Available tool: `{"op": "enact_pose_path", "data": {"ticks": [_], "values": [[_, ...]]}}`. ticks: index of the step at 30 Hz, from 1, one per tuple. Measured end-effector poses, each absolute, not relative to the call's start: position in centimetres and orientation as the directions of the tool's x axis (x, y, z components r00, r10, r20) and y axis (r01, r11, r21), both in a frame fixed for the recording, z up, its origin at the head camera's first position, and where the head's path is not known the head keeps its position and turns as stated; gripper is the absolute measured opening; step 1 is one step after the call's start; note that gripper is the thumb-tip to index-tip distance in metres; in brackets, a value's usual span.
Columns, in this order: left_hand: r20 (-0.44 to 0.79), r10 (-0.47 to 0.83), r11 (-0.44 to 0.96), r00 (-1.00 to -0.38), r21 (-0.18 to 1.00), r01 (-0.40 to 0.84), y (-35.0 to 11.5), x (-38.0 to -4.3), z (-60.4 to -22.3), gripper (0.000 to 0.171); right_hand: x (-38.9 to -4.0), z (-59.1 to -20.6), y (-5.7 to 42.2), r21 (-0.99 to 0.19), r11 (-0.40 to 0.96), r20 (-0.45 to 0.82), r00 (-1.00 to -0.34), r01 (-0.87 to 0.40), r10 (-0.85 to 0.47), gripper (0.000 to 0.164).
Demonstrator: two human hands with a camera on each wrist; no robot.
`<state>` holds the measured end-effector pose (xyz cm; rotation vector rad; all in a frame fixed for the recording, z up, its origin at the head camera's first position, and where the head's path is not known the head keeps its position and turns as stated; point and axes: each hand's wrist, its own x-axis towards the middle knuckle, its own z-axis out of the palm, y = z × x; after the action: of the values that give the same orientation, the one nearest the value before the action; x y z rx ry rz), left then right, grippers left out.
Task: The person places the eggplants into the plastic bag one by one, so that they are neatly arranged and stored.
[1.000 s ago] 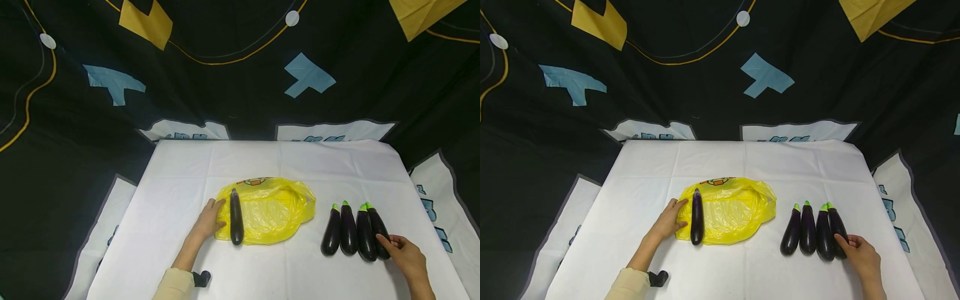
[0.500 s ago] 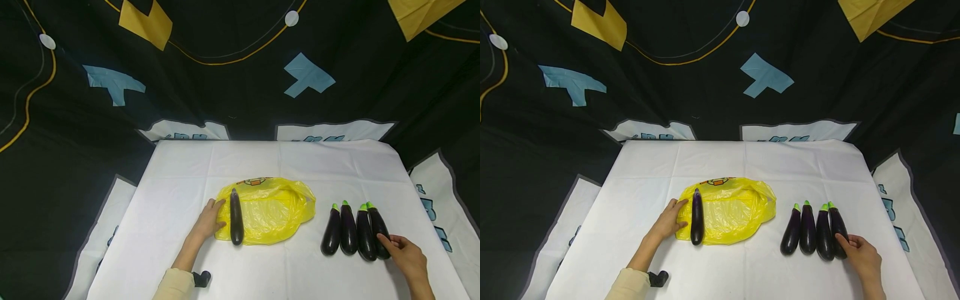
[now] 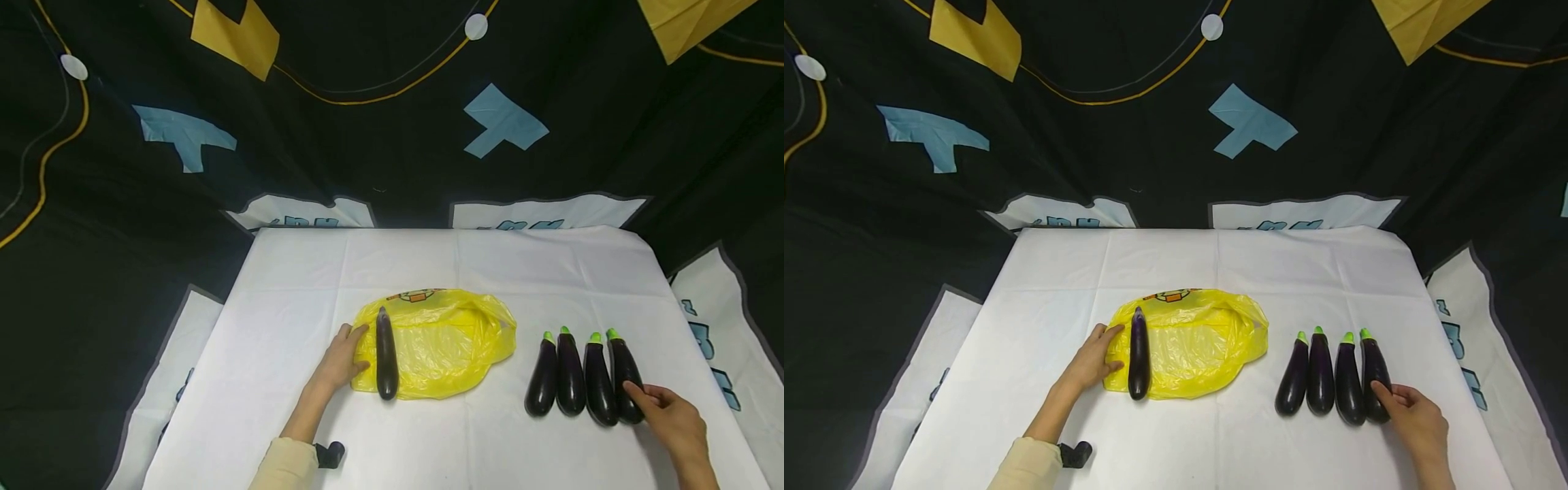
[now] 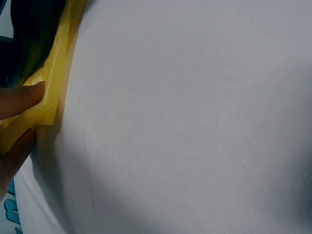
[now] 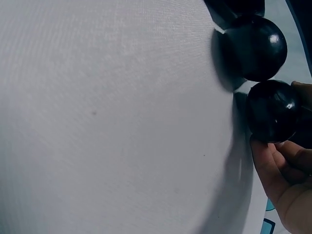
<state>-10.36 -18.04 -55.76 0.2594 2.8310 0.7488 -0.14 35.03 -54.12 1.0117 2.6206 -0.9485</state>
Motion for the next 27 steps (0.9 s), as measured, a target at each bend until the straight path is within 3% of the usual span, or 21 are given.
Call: {"op": "enact_pose_path", "data": {"ticks": [27], "values": [[-0.173, 0.208, 0.862, -0.963, 0.499, 0.096, -17.94, -10.41, -55.68, 0.074, 0.12, -53.63, 35.70, -0.495, 0.498, -0.432, -0.699, 0.712, 0.570, 0.091]]}}
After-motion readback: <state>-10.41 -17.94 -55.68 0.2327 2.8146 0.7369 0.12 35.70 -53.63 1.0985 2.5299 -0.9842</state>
